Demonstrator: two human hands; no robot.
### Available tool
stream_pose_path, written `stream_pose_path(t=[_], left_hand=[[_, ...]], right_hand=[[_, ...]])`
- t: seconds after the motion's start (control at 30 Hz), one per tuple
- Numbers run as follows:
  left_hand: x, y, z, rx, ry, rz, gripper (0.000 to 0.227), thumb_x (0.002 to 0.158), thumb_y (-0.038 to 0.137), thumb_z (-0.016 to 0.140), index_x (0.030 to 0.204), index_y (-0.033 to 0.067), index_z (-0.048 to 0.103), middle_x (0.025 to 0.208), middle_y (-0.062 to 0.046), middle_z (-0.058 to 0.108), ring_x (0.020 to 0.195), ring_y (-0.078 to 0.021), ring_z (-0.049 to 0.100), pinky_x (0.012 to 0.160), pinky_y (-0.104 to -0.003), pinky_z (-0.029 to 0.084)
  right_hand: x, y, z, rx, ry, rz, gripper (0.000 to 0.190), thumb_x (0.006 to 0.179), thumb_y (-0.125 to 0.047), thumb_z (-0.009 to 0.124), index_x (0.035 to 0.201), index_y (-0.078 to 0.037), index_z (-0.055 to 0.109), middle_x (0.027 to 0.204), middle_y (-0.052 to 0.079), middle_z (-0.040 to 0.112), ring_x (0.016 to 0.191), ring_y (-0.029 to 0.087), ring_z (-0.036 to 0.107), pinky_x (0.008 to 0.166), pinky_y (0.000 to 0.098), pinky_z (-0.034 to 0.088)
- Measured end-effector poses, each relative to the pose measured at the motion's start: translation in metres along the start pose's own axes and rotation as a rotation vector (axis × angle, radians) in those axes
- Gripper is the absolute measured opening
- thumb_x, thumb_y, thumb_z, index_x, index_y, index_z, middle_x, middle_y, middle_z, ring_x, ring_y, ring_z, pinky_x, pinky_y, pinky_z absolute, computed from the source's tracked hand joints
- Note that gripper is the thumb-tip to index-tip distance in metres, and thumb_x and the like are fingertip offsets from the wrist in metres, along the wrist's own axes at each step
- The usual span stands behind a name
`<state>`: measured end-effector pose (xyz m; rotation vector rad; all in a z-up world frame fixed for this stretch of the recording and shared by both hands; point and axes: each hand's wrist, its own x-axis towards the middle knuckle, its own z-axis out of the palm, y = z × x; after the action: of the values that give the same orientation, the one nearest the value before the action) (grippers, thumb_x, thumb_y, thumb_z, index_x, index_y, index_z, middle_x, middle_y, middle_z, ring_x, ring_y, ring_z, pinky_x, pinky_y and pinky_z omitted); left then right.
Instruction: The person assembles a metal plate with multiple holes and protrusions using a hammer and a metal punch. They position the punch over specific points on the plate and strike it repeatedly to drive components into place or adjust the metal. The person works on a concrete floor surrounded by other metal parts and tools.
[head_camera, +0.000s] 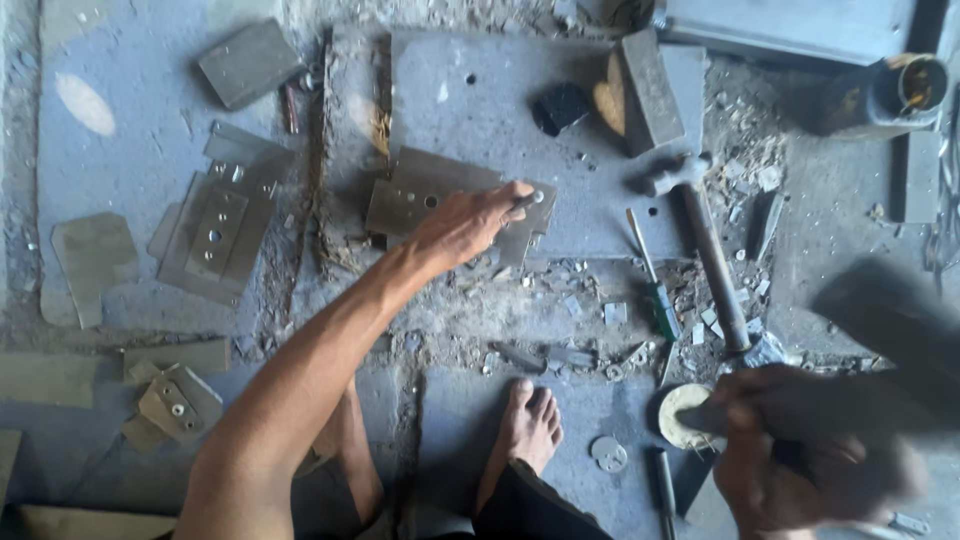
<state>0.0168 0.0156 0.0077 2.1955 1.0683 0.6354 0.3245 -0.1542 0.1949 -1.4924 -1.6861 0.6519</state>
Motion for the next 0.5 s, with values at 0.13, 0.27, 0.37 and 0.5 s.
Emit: stream_pose_path(t=[0.13,0.27,0.37,0.5], left_hand=[[0.003,0.003,-0.006,-0.015,-0.149,-0.208,0.016,0.119,0.016,0.034,0.121,0.0201,0.049,0.072,-0.011,0.056,0.046,-0.0108,0.049,0.036,-0.026,0.045],[-0.004,0.007,-0.014,-0.188,-0.095,-0.269,0.014,0.116,0.022,0.041,0.117,0.0124,0.050,0.079,-0.007,0.059,0.049,-0.0089,0.052,0.032,-0.023,0.047],[-0.005,0.016,-0.023,-0.114,0.094,-0.119,0.020,0.109,0.023,0.044,0.124,0.0109,0.052,0.078,-0.008,0.061,0.049,-0.0119,0.055,0.035,-0.023,0.046],[-0.001,0.049,-0.034,-0.436,0.113,-0.077,0.025,0.111,0.030,0.049,0.119,0.0100,0.062,0.101,-0.011,0.070,0.078,-0.0185,0.069,0.066,-0.034,0.057]], right_hand=[[0.037,-0.001,0.015,-0.313,-0.284,-0.029,0.040,0.093,-0.008,0.063,0.131,-0.002,0.057,0.072,0.011,0.061,0.051,0.016,0.060,0.044,0.0287,0.049],[0.000,0.047,0.036,-0.393,-0.478,0.496,0.072,0.093,-0.020,0.072,0.160,-0.020,0.045,0.062,0.010,0.069,0.040,0.020,0.061,0.038,0.0329,0.049],[-0.079,0.115,0.074,0.272,-0.333,0.852,0.071,0.085,-0.008,0.066,0.151,-0.013,0.041,0.072,0.013,0.069,0.047,0.017,0.062,0.036,0.0346,0.050],[-0.138,0.166,0.086,-0.496,-0.580,0.789,0.068,0.091,-0.023,0.083,0.152,-0.019,0.053,0.072,0.021,0.071,0.058,0.023,0.061,0.056,0.0399,0.051]])
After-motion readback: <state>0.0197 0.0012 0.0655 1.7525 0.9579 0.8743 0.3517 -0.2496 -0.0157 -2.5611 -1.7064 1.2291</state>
